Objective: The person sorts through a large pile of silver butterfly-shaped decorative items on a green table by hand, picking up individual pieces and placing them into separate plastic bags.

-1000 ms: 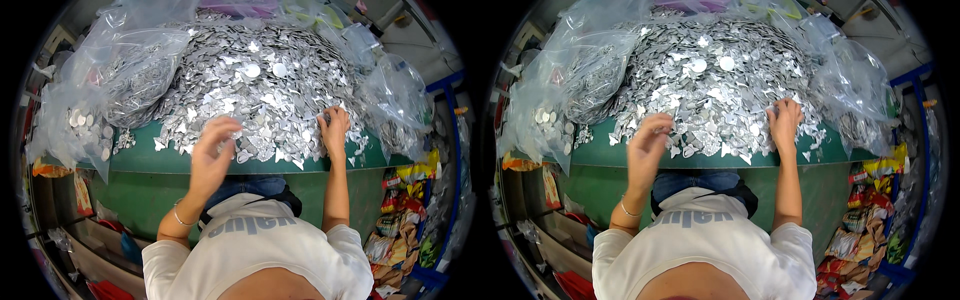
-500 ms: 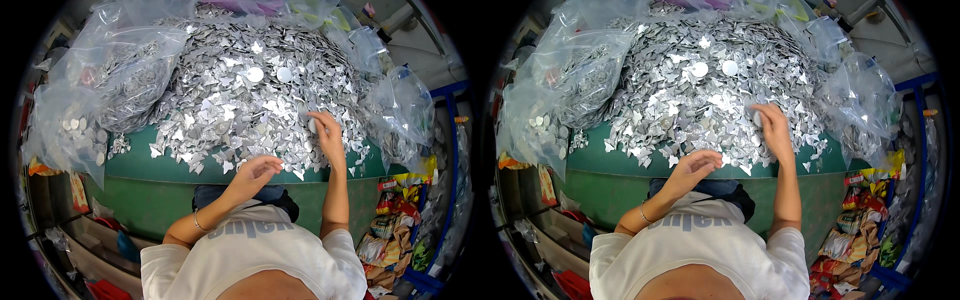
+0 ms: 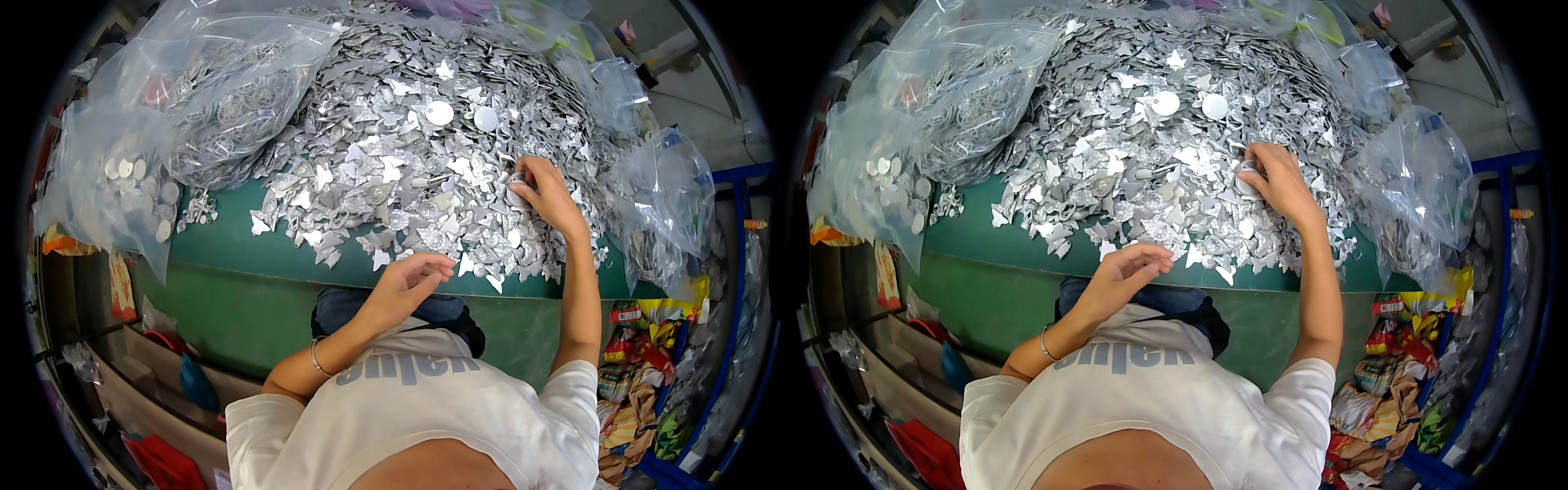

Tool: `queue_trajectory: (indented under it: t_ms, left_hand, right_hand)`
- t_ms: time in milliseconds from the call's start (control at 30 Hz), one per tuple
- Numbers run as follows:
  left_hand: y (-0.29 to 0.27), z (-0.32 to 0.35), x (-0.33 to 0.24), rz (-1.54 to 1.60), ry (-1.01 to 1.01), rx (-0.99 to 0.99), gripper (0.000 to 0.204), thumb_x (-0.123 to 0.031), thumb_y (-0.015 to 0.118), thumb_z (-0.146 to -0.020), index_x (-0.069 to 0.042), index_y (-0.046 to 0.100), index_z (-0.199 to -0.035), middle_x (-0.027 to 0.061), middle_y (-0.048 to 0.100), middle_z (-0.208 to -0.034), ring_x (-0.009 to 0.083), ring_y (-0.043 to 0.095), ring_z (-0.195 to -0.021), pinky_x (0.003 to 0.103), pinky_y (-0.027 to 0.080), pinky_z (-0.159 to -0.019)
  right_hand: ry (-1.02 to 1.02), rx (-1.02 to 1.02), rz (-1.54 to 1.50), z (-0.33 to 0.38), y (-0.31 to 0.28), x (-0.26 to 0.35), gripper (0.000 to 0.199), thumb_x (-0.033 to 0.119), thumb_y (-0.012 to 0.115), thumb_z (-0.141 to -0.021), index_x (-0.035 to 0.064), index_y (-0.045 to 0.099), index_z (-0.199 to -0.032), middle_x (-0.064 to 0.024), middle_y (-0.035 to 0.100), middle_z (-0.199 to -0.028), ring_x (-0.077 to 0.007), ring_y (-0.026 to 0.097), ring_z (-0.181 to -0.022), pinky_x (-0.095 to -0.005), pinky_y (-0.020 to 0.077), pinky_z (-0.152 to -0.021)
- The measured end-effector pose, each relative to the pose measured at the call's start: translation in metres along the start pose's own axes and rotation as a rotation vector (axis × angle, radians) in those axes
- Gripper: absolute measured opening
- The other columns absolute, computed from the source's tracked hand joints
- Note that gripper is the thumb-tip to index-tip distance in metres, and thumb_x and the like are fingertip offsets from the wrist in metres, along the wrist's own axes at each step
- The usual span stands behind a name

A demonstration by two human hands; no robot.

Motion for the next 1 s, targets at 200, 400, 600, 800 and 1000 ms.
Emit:
queue_trajectory:
  t_ms: [200,400,600,800,1000]
  left_hand:
    - [0.023,0.021,-0.127,-0.479,0.478,0.098,0.024,0.003,0.051,-0.081,0.002,0.057,-0.104,0.0105,0.059,-0.096,0.0216,0.056,-0.091,0.031,0.043,-0.079]
    - [0.065,0.076,-0.213,-0.811,1.18,0.168,0.022,-0.001,0.057,-0.075,-0.002,0.06,-0.096,0.0085,0.061,-0.083,0.0238,0.057,-0.079,0.034,0.044,-0.072]
    - [0.068,0.089,-0.22,-0.878,1.298,0.154,0.015,-0.004,0.056,-0.077,-0.005,0.058,-0.091,0.0043,0.059,-0.079,0.0184,0.055,-0.074,0.032,0.041,-0.076]
    - [0.068,0.102,-0.219,-0.938,1.38,0.088,0.007,-0.008,0.054,-0.079,-0.007,0.057,-0.086,0.0001,0.058,-0.076,0.0131,0.054,-0.07,0.031,0.039,-0.08]
    - [0.068,0.116,-0.225,-0.971,1.464,0.004,0.002,-0.011,0.053,-0.081,-0.009,0.055,-0.081,-0.0041,0.057,-0.073,0.0077,0.053,-0.065,0.029,0.036,-0.084]
  right_hand:
    - [-0.054,-0.219,-0.093,0.016,0.003,-0.005,0.028,0.015,0.07,-0.072,0.0014,0.049,-0.084,-0.0119,0.05,-0.08,-0.0284,0.048,-0.077,-0.0343,0.0391,-0.07]
    - [-0.062,-0.299,-0.113,0.02,0.016,0.004,0.024,0.012,0.067,-0.074,0.0003,0.057,-0.093,-0.0122,0.056,-0.086,-0.0287,0.05,-0.083,-0.034,0.0401,-0.077]
    - [-0.105,-0.355,-0.063,0.026,0.012,0.003,0.018,0.009,0.064,-0.075,0.0003,0.059,-0.091,-0.0109,0.058,-0.09,-0.0264,0.053,-0.087,-0.0327,0.041,-0.079]
    - [-0.093,-0.36,-0.08,0.028,0.015,0.003,0.018,0.009,0.063,-0.076,-0.0002,0.057,-0.09,-0.0116,0.057,-0.09,-0.0282,0.051,-0.087,-0.0341,0.0399,-0.078]
    - [-0.103,-0.356,-0.142,0.029,0.017,-0.001,0.017,0.009,0.062,-0.078,-0.001,0.054,-0.089,-0.0121,0.055,-0.088,-0.0286,0.052,-0.083,-0.0332,0.0409,-0.075]
Point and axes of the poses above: each hand's wrist, its own z-axis away from the middle knuckle, its own y-axis out of the palm, x = y × z, the point moved 6 cm from there along -z, towards the middle knuckle
